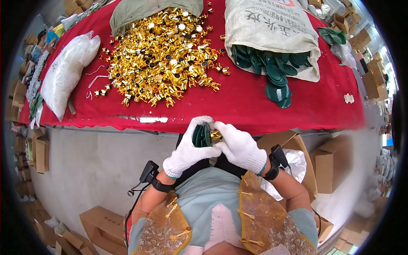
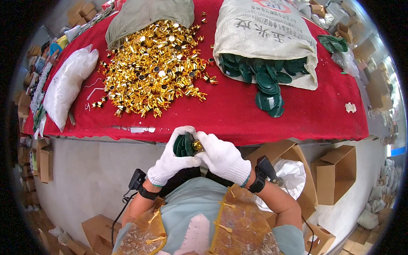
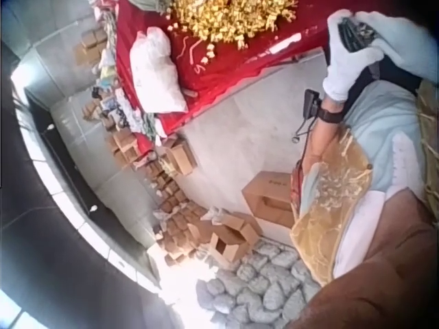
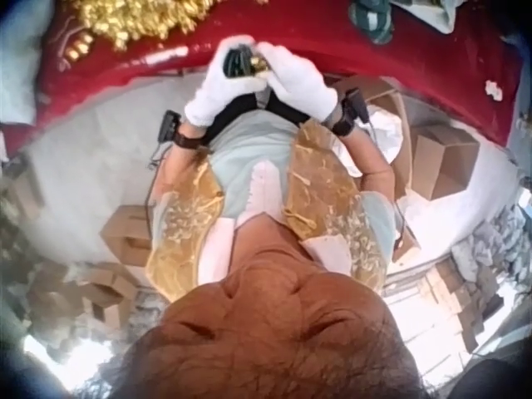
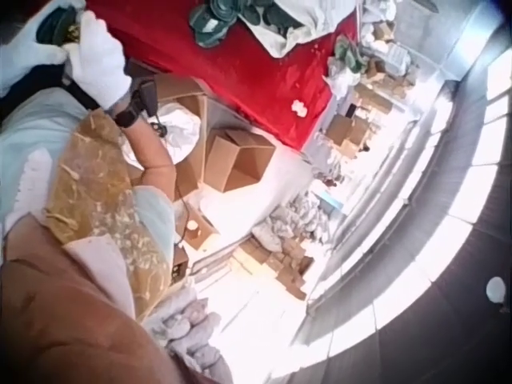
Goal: Manually assembling or sorting small green and gold components at a workstation.
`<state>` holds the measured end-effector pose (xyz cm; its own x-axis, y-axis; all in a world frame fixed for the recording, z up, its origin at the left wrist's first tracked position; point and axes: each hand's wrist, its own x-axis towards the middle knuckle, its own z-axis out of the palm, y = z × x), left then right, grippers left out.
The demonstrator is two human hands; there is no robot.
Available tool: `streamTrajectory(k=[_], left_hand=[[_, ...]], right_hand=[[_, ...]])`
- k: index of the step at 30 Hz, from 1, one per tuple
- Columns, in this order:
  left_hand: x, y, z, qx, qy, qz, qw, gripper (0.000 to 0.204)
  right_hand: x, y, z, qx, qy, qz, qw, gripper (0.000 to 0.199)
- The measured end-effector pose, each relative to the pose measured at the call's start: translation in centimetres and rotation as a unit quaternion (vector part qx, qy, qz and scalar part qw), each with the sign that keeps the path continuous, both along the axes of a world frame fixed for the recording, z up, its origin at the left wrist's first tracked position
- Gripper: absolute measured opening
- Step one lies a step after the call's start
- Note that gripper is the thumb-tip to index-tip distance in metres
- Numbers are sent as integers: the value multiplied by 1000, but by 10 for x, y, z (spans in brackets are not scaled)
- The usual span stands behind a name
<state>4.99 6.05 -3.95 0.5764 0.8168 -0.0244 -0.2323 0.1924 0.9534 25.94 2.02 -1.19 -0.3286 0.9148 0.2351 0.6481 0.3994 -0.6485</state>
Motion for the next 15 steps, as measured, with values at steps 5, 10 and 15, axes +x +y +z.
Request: streamTrajectory(k=[5,10,15], left_hand=[[-2,-3,15,-32,2,-29,999,86],[1,-6,21,239,119,-21,963,75],[12,-12,23,477,273,-19,835,72]], right_hand=[[-3,-10,8,-5,-26,-5,1000,47],[-14,-23,23,-242,218,-89,941,19],[12,-7,2,-547,518,-45,656,33]])
